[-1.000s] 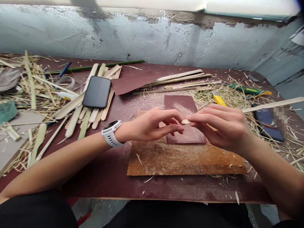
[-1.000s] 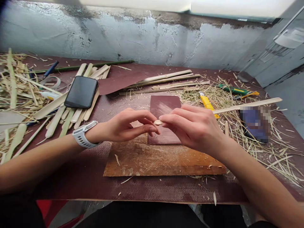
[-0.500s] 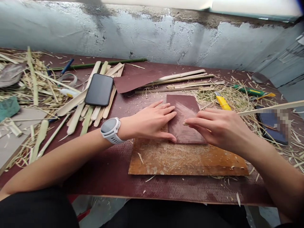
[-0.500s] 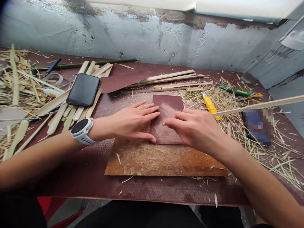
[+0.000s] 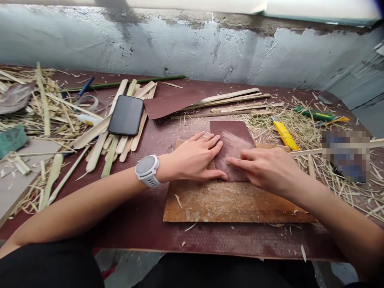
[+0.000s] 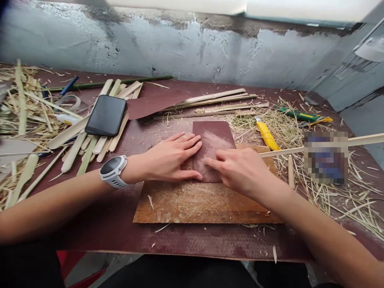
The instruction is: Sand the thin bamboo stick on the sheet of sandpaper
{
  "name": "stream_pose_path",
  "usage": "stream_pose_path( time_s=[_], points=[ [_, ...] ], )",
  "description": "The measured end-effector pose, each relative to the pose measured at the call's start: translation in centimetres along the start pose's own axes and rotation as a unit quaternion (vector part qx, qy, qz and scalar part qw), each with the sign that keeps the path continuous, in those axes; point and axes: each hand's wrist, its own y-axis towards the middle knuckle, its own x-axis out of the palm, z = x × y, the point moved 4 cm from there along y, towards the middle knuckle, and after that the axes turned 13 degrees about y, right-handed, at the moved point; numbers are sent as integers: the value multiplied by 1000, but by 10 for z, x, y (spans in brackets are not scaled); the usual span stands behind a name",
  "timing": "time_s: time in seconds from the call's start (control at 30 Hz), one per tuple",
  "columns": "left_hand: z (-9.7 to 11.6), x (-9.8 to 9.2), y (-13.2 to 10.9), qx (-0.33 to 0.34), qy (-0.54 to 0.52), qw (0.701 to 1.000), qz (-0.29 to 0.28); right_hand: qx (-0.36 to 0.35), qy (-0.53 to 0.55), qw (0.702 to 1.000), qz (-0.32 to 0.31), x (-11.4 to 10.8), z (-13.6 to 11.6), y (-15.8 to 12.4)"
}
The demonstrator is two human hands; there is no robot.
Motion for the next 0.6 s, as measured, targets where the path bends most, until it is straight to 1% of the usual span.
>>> stream_pose_path(
  time_s=[0.1, 0.27, 0.33, 0.43, 0.5, 0.6],
  points=[
    [-1, -1, 0, 1, 3, 1000, -1, -7, -3, 1000, 4, 1, -4, 2],
    [-1, -1, -1, 1, 16, 1000, -6, 9, 15, 999, -42, -2, 4, -5],
    [0, -1, -1, 3, 14, 1000, -2, 4, 9, 999, -37, -1, 2, -4],
    [0, 1, 0, 5, 8, 1000, -3, -25, 12, 1000, -8, 3, -6, 3],
    [-1, 2, 0, 2, 4, 1000, -5, -33, 19, 999, 0, 3, -7, 4],
    [-1, 1, 0, 7, -7, 1000, -7, -15, 28, 999, -29, 0, 0, -1]
  ],
)
